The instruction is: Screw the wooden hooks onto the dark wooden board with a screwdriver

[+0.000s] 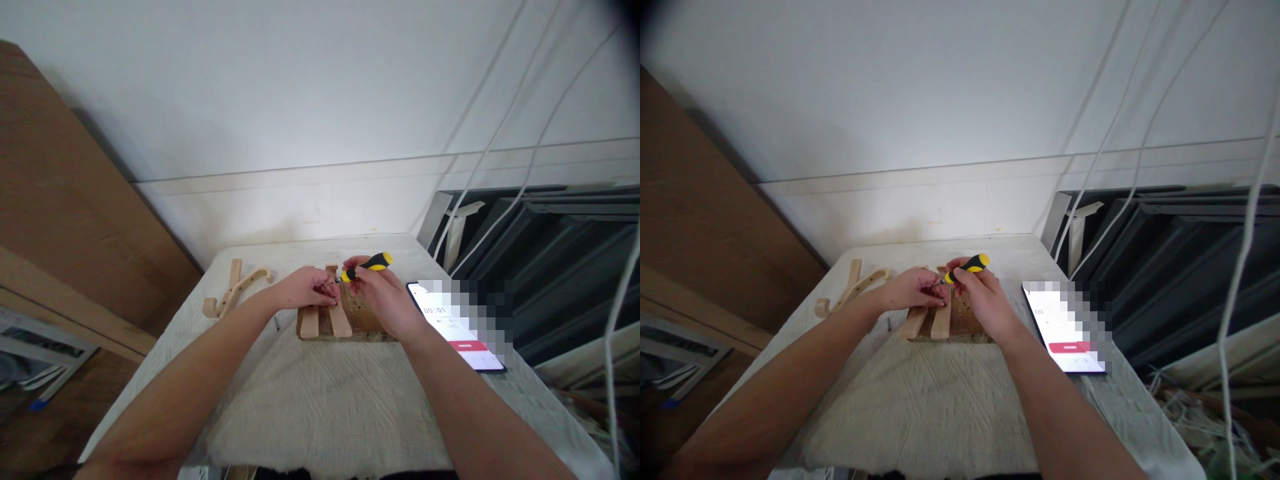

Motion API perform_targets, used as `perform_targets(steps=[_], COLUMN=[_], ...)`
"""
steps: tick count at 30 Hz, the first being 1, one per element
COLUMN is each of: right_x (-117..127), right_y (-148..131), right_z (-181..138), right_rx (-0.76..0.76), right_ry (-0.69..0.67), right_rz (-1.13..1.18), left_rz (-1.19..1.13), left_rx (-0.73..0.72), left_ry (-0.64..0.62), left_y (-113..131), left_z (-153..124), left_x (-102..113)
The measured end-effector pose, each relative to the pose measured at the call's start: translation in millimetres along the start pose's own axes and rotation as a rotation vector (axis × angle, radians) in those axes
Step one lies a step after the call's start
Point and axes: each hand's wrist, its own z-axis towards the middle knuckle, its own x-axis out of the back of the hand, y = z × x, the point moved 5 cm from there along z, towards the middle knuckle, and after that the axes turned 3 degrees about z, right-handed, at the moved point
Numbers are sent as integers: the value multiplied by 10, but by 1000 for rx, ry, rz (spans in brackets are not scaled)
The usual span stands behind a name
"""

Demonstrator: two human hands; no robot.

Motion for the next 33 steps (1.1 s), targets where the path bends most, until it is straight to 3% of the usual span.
perform_targets(steps=[2, 7, 12, 28, 33], right_x=[10, 93, 105, 96, 68], right_y=[11, 15, 29, 39, 29], right_z=[-4, -21, -36, -36, -13], right_rx=[13, 154, 195, 201, 155], right_ry=[19, 130, 112, 105, 95], right_rz=[-16, -316, -421, -474, -332], left_rz=[-8, 76, 114, 135, 138], left_rx=[22, 5, -50, -101, -104], left_ry=[-17, 15, 14, 17, 27], left_y=[0, 38, 48, 49, 45], left_z=[-1, -11, -5, 6, 4], left_x=[-3, 15, 17, 21, 26])
